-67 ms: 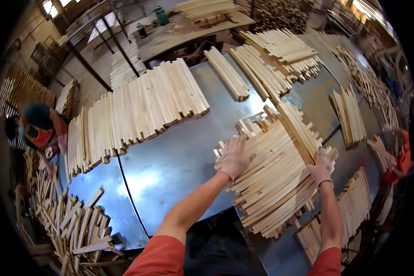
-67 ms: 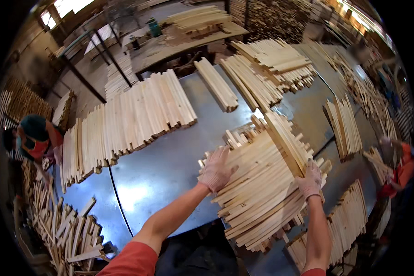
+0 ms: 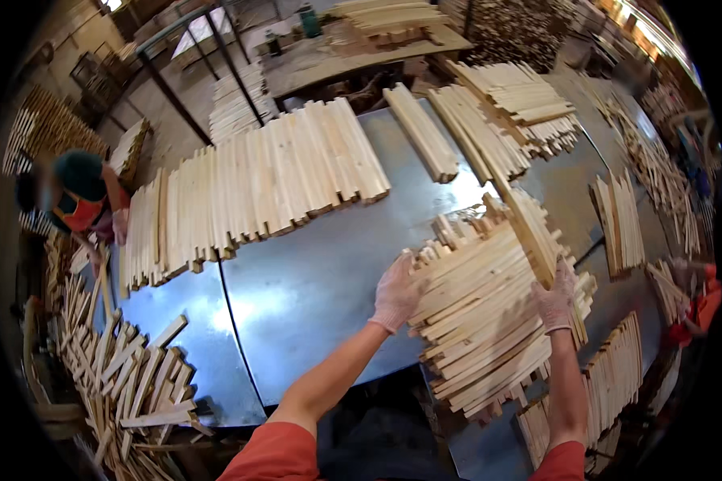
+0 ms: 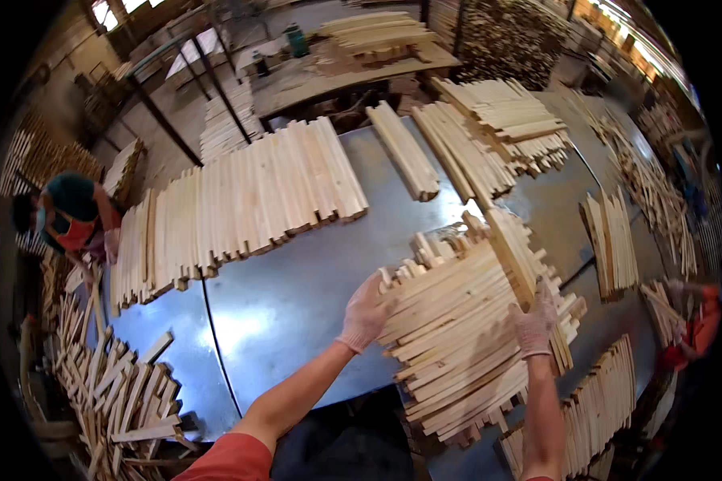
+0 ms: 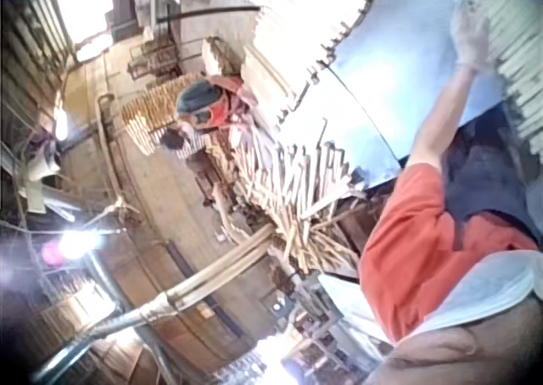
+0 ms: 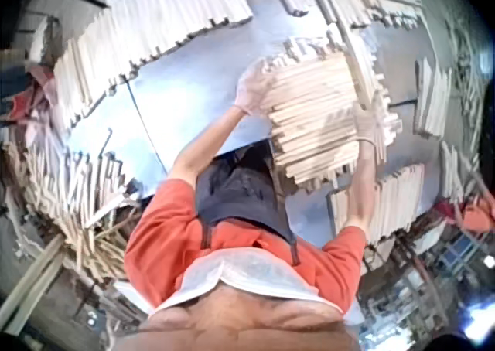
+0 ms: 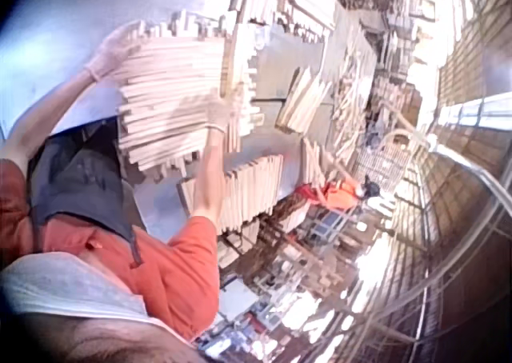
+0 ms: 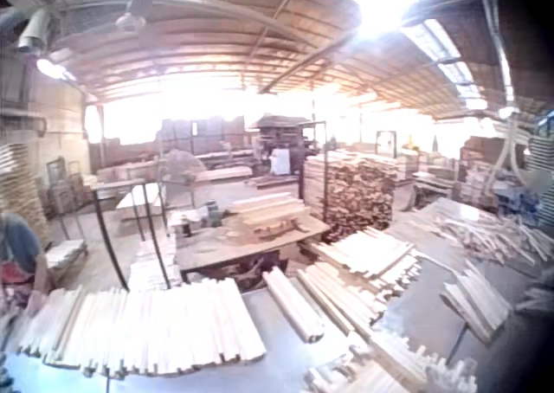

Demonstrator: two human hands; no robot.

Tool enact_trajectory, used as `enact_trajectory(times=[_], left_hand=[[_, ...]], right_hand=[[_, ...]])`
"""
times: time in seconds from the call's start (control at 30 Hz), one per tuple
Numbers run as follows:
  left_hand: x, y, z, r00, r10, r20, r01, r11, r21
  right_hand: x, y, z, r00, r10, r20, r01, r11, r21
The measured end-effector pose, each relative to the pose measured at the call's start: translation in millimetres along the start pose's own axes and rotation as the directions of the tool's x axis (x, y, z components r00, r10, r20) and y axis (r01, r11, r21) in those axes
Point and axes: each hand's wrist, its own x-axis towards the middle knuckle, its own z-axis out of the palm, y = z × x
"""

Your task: The person picks up groups of wood slats from a table and places them onto a conveyor belt for a manufacturing machine.

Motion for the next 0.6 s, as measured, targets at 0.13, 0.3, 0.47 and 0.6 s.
enact_trajectory(times=[0.13, 0.3, 0.47, 0.6], left_hand=[[-58.8, -144.0, -47.5, 0.935, -0.348, -0.071, 0.348, 0.937, -0.019], [-106.4, -284.8, -171.9, 0.726, -0.632, -0.272, 0.619, 0.772, -0.141], [-91.3, -356.7, -301.6, 0.569, -0.639, -0.517, 0.732, 0.680, -0.035], [-63.9, -402.5, -365.8, 0.545, -0.669, -0.505, 0.716, 0.685, -0.136]], right_hand=[[-16.5, -155.8, 31.6, 0.971, -0.237, 0.029, 0.154, 0.714, 0.683], [-62.5, -357.0, 103.5, 0.771, -0.488, 0.409, 0.025, 0.665, 0.746], [-90.7, -470.7, 239.5, 0.599, -0.501, 0.624, 0.056, 0.804, 0.592], [-65.0, -562.9, 251.9, 0.660, -0.361, 0.659, 0.046, 0.895, 0.444]])
